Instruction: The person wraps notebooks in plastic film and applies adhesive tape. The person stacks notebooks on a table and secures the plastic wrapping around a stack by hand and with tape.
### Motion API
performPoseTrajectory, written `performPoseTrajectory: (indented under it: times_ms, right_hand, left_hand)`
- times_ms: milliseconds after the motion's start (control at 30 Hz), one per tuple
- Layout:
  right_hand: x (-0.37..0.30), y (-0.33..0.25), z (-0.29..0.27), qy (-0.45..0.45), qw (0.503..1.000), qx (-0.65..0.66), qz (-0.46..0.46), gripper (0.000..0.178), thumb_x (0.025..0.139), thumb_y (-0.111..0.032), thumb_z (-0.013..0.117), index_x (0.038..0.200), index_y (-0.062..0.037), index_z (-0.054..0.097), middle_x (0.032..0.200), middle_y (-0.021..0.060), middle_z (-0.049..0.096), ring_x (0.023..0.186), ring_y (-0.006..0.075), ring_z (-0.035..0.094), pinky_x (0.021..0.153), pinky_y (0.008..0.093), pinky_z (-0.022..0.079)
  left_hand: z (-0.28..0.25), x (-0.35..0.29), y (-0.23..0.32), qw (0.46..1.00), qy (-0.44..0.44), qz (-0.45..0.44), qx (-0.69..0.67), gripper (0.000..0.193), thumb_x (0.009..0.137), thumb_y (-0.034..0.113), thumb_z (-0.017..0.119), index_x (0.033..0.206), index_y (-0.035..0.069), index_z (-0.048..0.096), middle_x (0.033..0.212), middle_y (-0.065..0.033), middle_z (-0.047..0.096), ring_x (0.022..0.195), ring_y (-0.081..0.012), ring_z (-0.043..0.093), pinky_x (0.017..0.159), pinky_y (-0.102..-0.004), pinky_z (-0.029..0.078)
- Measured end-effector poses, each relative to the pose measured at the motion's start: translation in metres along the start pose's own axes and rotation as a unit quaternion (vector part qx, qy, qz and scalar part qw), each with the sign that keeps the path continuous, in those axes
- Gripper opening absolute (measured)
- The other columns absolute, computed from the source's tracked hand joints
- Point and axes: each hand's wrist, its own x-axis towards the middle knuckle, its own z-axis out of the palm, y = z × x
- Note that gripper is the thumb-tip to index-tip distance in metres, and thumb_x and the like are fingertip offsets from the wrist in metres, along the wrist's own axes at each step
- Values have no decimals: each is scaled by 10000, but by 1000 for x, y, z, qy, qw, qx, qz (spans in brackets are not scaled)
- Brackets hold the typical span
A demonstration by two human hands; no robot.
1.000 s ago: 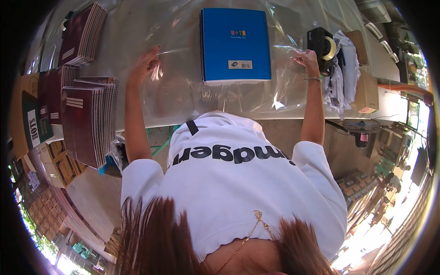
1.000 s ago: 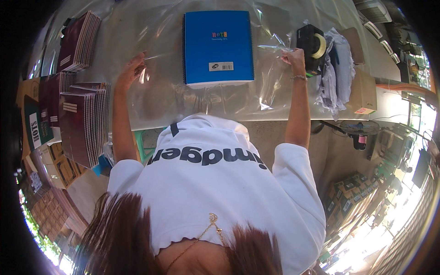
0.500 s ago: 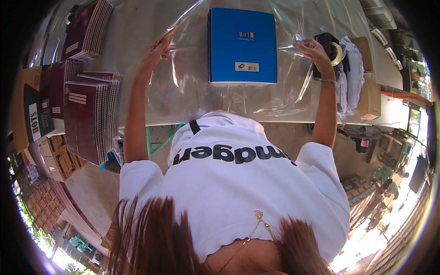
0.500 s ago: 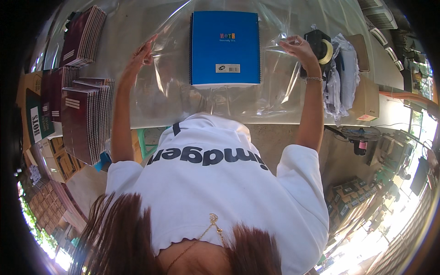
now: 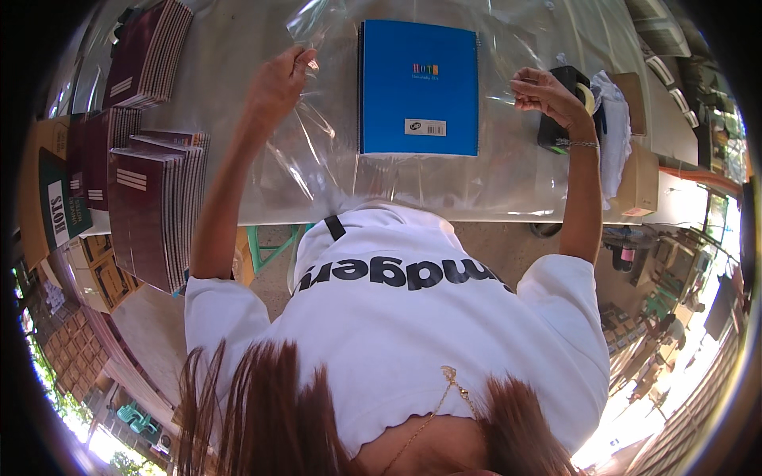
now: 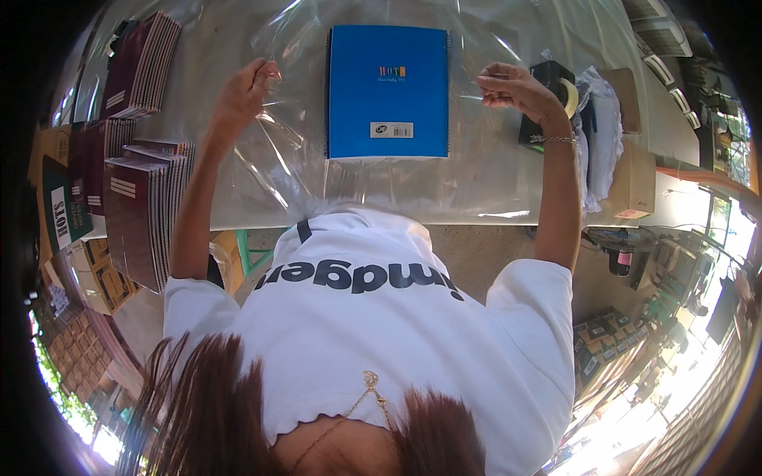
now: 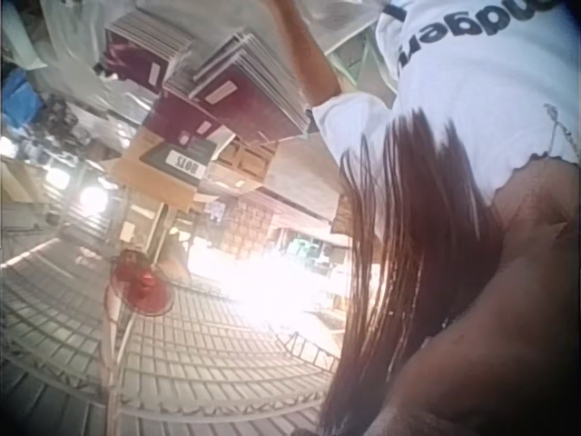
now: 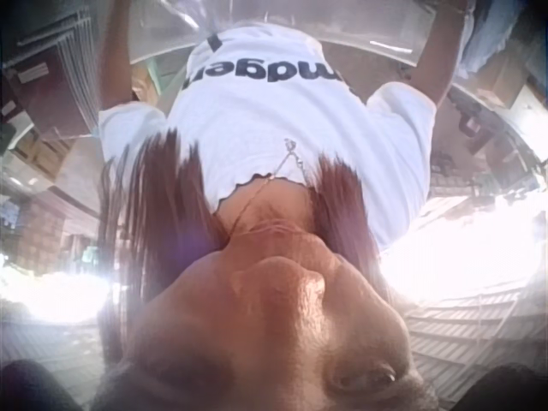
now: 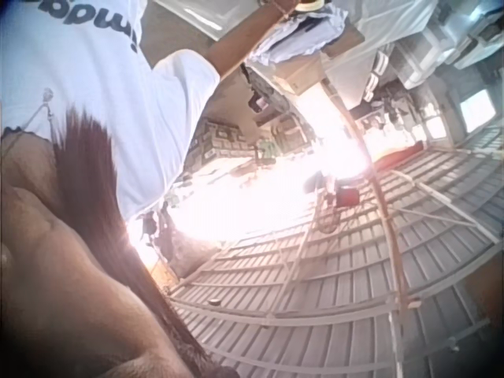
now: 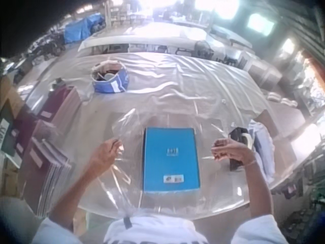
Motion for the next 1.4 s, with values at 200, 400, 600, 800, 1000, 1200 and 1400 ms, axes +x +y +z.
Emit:
performPoseTrajectory:
  times_ms: [200,400,600,800,1000,1200,1400]
  right_hand:
    - [21,-7,43,-22,999,37,-34,219,923,-304,563,951,-89,537,767,-25,545,672,53,564,624,198,486]
    - [58,19,98,-11,986,136,-92,211,967,-270,479,908,-71,521,689,-17,523,535,45,488,440,166,363]
    - [70,23,127,70,983,150,-81,177,975,-199,459,878,-63,517,626,-33,430,490,24,360,414,176,272]
    - [74,23,137,116,968,213,-62,174,969,-189,466,851,-76,527,657,-54,419,574,14,348,479,164,272]
    - [81,29,148,179,969,148,-79,179,961,-183,465,839,-72,536,650,-47,442,579,27,369,502,184,303]
    - [81,35,149,217,968,57,-110,197,952,-210,468,847,-60,536,636,-28,477,568,40,403,497,200,320]
    - [79,32,146,166,971,141,-102,178,962,-211,464,865,-79,535,639,-40,444,528,33,363,462,191,292]
  left_hand:
    - [25,-3,27,964,-57,-64,-253,340,964,384,445,915,61,540,580,51,371,444,-32,348,419,-204,287]
    - [78,9,49,966,-58,-50,-246,362,970,361,402,897,44,561,697,-86,567,615,-173,548,501,-308,433]
    - [141,19,66,992,8,-4,-128,287,963,280,437,890,27,552,711,-139,598,573,-271,569,534,-357,444]
    - [155,26,76,998,8,-7,-63,184,933,165,462,895,27,577,692,-189,630,628,-373,623,567,-458,485]
    - [149,33,77,999,-47,17,-6,204,927,189,440,853,40,557,766,-211,606,721,-391,590,611,-468,443]
    - [94,46,55,953,-211,143,164,214,861,176,479,1021,135,616,1287,-126,429,1214,-308,386,955,-479,342]
    - [94,37,15,951,-167,250,74,624,711,198,640,1301,176,439,1367,-92,348,1313,-299,270,1109,-454,212]
